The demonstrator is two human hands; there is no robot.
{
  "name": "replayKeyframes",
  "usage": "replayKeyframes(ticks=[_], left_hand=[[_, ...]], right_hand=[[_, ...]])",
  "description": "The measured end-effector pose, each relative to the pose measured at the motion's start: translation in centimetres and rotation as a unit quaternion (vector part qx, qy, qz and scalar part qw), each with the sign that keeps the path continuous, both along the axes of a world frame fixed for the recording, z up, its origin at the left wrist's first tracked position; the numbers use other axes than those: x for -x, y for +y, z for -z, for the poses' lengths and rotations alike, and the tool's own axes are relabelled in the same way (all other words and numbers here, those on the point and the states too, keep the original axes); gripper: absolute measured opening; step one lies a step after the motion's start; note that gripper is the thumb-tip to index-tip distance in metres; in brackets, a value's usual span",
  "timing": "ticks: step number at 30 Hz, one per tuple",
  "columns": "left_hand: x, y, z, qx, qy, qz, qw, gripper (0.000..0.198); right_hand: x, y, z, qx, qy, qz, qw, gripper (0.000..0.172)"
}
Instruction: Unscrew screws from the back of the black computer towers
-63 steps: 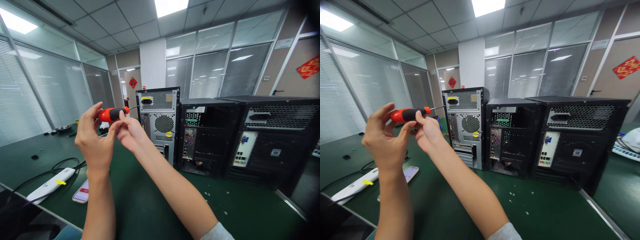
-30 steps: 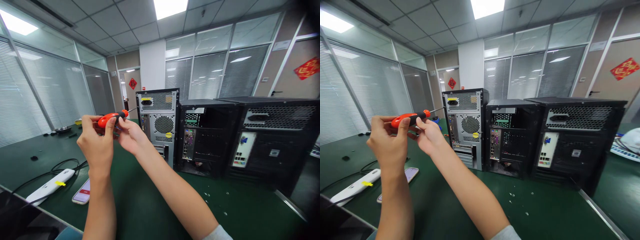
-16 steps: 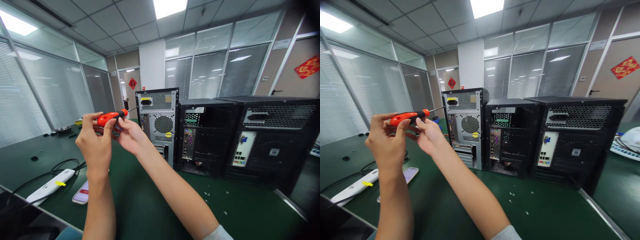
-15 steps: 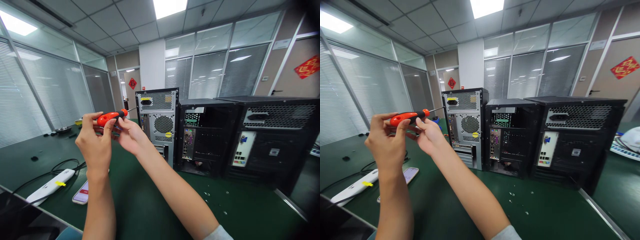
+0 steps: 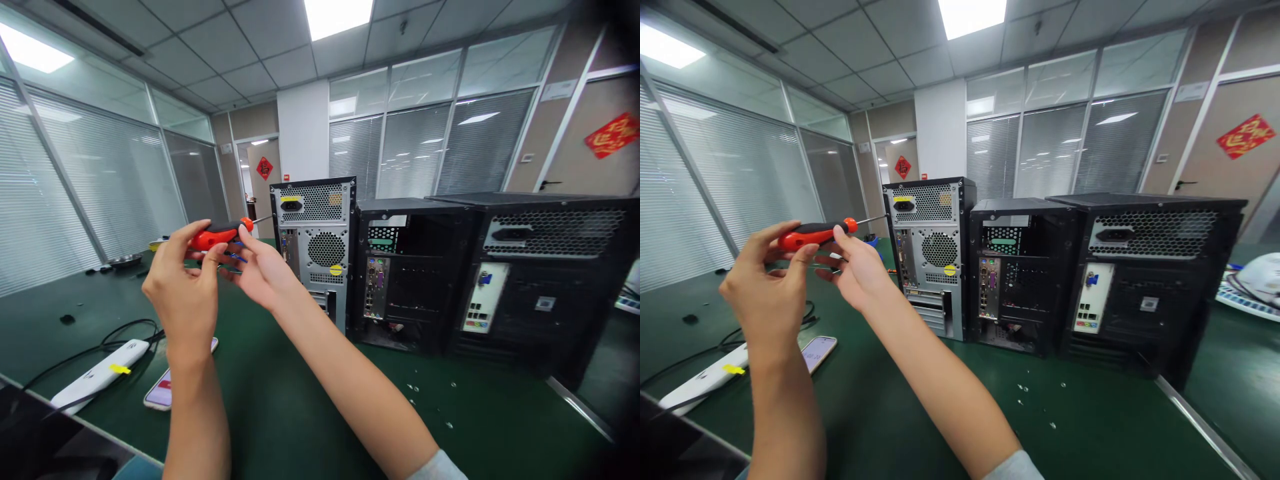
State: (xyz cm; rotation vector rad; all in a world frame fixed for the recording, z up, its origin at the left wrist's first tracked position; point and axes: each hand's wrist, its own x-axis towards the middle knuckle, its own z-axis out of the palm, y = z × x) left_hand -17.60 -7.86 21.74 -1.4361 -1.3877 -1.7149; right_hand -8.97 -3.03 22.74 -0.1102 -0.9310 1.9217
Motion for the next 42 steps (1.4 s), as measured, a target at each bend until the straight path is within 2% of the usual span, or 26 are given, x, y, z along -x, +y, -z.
replayKeyframes(ticks=[22,37,42], left_hand=[[0.5,-0.1,0.0,-0.035,0.044,0.045,0.997,0.031],[0.8,-0.3,-0.1,-0.042,0.064,0.083,0.994,0.038],[0.8,-0.3,-0.1,-0.054,0.091,0.075,0.992,0.040]], right_hand=[[1.1,-0.4,-1.4,0.034,0.030,0.025,0.999,0.018],[1.3,-0.1,-1.6,0.042,0.014,0.031,0.999,0.020],[1.1,-0.2,-1.8,0.053,-0.008,0.032,0.998,0.022]])
